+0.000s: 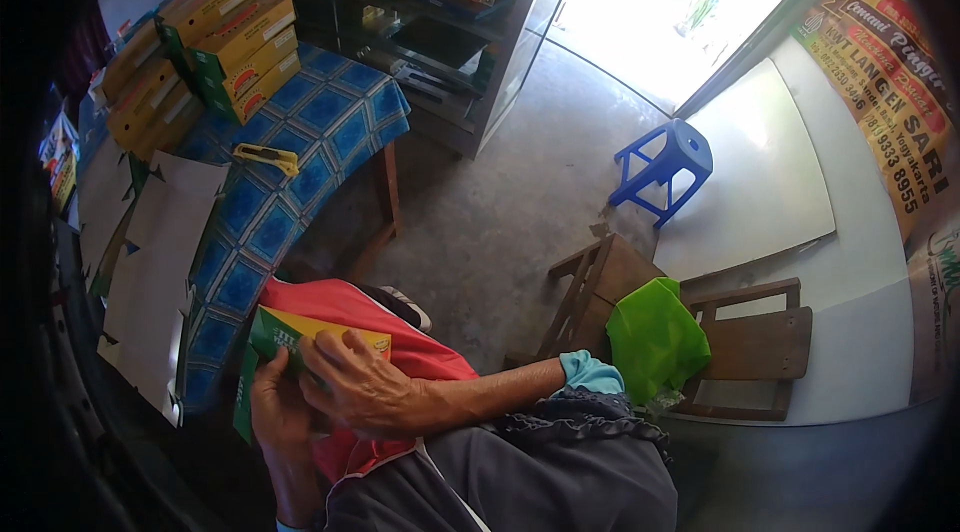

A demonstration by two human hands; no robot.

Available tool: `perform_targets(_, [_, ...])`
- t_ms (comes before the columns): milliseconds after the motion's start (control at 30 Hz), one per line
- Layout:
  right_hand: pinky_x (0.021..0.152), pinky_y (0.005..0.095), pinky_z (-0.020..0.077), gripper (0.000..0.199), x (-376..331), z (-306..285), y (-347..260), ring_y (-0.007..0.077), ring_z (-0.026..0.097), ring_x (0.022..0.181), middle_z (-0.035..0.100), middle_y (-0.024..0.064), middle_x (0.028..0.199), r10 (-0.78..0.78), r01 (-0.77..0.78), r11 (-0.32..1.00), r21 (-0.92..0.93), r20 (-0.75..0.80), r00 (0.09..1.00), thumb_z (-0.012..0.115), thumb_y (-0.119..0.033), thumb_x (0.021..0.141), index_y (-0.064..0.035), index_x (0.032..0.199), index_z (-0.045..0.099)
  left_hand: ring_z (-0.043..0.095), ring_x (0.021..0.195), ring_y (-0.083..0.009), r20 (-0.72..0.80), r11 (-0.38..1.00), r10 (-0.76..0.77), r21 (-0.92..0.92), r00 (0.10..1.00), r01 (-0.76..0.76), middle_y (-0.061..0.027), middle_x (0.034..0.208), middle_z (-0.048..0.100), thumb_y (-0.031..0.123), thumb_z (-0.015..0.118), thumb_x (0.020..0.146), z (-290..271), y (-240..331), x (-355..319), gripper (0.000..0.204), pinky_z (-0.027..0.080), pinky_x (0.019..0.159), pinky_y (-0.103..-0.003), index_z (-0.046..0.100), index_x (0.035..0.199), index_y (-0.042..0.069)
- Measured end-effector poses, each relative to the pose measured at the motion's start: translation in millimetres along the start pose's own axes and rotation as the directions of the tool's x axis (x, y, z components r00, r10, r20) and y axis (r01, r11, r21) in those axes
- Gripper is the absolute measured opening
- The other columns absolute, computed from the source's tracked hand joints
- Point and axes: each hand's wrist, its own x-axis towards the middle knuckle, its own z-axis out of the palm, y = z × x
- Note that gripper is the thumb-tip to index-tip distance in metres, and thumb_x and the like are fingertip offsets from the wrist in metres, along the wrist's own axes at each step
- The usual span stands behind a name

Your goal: The person folds flat cardboard sheets into boxes for pastries, one by one.

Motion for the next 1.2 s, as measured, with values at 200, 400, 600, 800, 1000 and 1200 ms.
perform_targets(200, [0.083,0.0418,0.0518,0.041,6,17,33,0.0352,0.06,0.101,0.056,0.0232,0.129,-0.161,0.178,0.973,0.148,-0.126,0.979,0.074,-0.016,0.07,-0.0076,0.11,0.07,0.064,0.103,-0.0208,-0.067,0.993,0.018,-0.113,0.998,-0.026,-0.0086,0.111,0.066,0.004,0.059,0.096,1,11,-18,0.023,0.053,0.092,-0.036,0.06,0.119,0.005])
perform_targets(400, [0.069,0.0373,0.0505,0.043,-14,16,43,0.0243,0.061,0.08,0.062,0.0135,0.106,0.045,0.032,0.959,0.282,-0.263,0.964,0.075,-0.005,0.064,-0.0074,0.107,0.075,0.066,0.103,-0.0216,-0.119,0.953,0.303,0.043,0.945,-0.3,-0.0092,0.115,0.066,0.004,0.065,0.092,-3,-10,-1,0.031,0.055,0.09,-0.036,0.06,0.122,0.005])
perform_targets(600, [0.052,0.0305,0.0453,0.046,-10,20,26,0.0193,0.055,0.063,0.053,0.0083,0.082,0.049,-0.031,0.992,0.12,-0.151,0.987,0.073,0.007,0.063,-0.0007,0.108,0.073,0.069,0.092,-0.019,-0.11,0.948,0.305,0.127,0.946,-0.291,-0.0082,0.102,0.07,-0.001,0.063,0.09,1,-24,-10,0.022,0.058,0.079,-0.033,0.065,0.112,0.003])
perform_targets(800, [0.053,0.0338,0.051,0.032,0,18,19,0.0237,0.062,0.068,0.055,0.0105,0.083,0.1,-0.092,0.993,0.079,-0.109,0.989,0.069,0.008,0.067,0.0059,0.099,0.067,0.068,0.095,-0.0183,0.0,0.895,0.257,0.376,0.966,-0.238,-0.0093,0.101,0.07,-0.003,0.061,0.091,-7,-42,-7,0.02,0.057,0.086,-0.033,0.066,0.11,0.0])
perform_targets(1000, [0.054,0.034,0.0521,0.032,-1,23,17,0.0228,0.062,0.069,0.055,0.0105,0.087,0.122,-0.119,0.992,0.041,-0.096,0.988,0.07,0.006,0.068,0.0078,0.1,0.065,0.066,0.096,-0.0179,0.041,0.792,0.32,0.536,0.946,-0.291,-0.0086,0.102,0.069,0.002,0.058,0.094,2,-39,-19,0.019,0.052,0.091,-0.032,0.066,0.111,-0.001])
perform_targets(1200, [0.056,0.0335,0.0521,0.034,-3,32,15,0.0228,0.061,0.072,0.054,0.0105,0.09,0.132,-0.13,0.991,0.04,-0.049,0.99,0.07,0.006,0.069,0.0079,0.103,0.064,0.063,0.091,-0.0204,0.235,0.463,0.394,0.784,0.888,-0.413,-0.0121,0.103,0.066,0.011,0.054,0.099,-4,-33,-31,0.022,0.049,0.079,-0.033,0.065,0.115,0.0])
